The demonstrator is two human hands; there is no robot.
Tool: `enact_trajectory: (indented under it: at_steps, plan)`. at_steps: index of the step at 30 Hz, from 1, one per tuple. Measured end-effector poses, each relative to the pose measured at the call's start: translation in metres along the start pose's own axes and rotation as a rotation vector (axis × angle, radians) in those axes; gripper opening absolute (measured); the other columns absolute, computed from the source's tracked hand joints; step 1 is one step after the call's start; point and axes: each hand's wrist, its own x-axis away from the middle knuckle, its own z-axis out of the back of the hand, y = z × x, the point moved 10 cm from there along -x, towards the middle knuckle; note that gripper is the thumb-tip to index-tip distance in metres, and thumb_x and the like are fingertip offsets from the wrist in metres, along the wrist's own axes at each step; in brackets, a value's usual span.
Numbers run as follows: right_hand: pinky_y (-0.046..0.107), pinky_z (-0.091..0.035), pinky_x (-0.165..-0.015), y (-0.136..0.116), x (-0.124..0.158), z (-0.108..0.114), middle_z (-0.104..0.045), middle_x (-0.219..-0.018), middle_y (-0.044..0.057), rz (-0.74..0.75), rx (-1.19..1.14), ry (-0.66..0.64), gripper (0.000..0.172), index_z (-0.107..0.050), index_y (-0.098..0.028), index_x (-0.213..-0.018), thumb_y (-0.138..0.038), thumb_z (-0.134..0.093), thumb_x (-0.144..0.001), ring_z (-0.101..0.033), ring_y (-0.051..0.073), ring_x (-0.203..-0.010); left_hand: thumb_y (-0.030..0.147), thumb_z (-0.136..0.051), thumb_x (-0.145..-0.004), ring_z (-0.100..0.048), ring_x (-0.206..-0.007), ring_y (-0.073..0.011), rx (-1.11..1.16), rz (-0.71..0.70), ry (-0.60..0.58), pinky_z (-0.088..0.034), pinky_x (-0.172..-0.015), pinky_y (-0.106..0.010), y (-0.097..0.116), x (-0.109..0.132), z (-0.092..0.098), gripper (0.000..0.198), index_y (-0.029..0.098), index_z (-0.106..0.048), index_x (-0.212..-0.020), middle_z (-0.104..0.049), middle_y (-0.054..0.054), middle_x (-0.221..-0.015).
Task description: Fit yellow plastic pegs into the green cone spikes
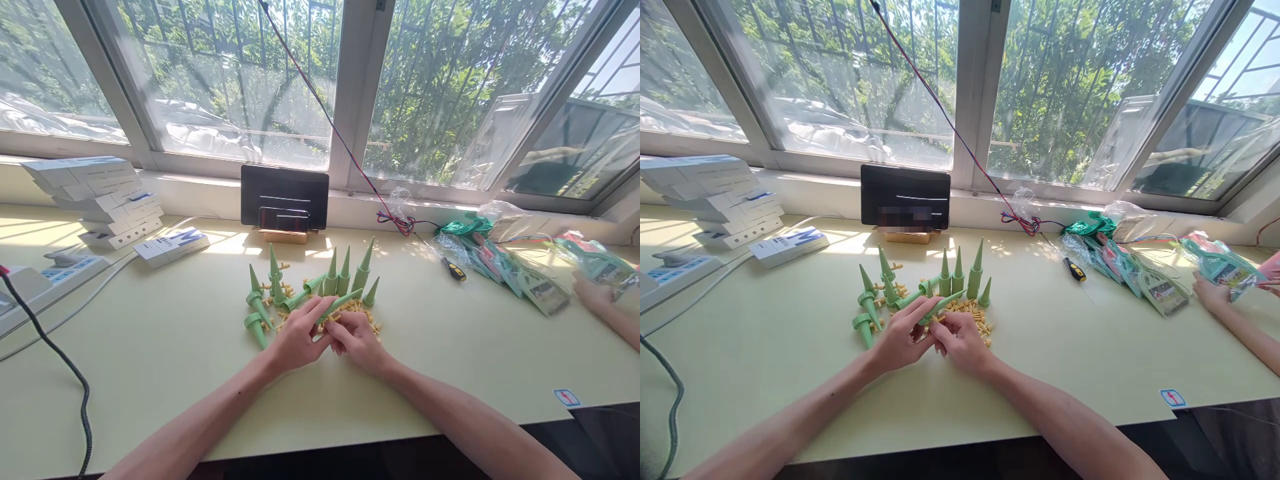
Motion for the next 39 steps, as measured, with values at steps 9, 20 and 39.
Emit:
enact_trajectory:
  at_steps: [9,20,39]
  plan:
    - [0.024,-0.04,-0.048,0.0,0.0,0.002,-0.051,-0.049,-0.001,0.034,0.033,0.021,0.046,-0.053,-0.018,-0.06,-0.046,-0.048,-0.096,-0.048,0.011,-0.046,0.017,-0.058,-0.087,-0.04,-0.053,-0.0047,0.001,-0.008,0.01,-0.039,-0.045,-0.017,0.002,0.0,0.001,0.049,0.023,-0.045,-0.134,-0.055,-0.003,-0.093]
    - [0.025,-0.041,-0.046,0.013,-0.003,-0.006,-0.057,-0.052,0.001,-0.104,-0.25,-0.084,0.043,-0.061,-0.015,-0.066,-0.042,-0.047,-0.096,-0.048,0.011,-0.043,0.02,-0.058,-0.09,-0.044,-0.055,-0.005,-0.008,-0.006,0.016,-0.041,-0.046,-0.018,0.003,-0.001,0.003,0.046,0.022,-0.044,-0.134,-0.052,-0.001,-0.091]
    - [0.024,-0.039,-0.048,-0.002,0.0,0.002,-0.051,-0.049,-0.001,0.088,0.067,0.017,0.045,-0.052,-0.018,-0.057,-0.037,-0.048,-0.098,-0.049,0.011,-0.046,0.014,-0.058,-0.086,-0.041,-0.054,-0.005,-0.002,-0.004,0.006,-0.04,-0.046,-0.017,-0.001,0.0,0.0,0.051,0.023,-0.046,-0.135,-0.052,-0.001,-0.09]
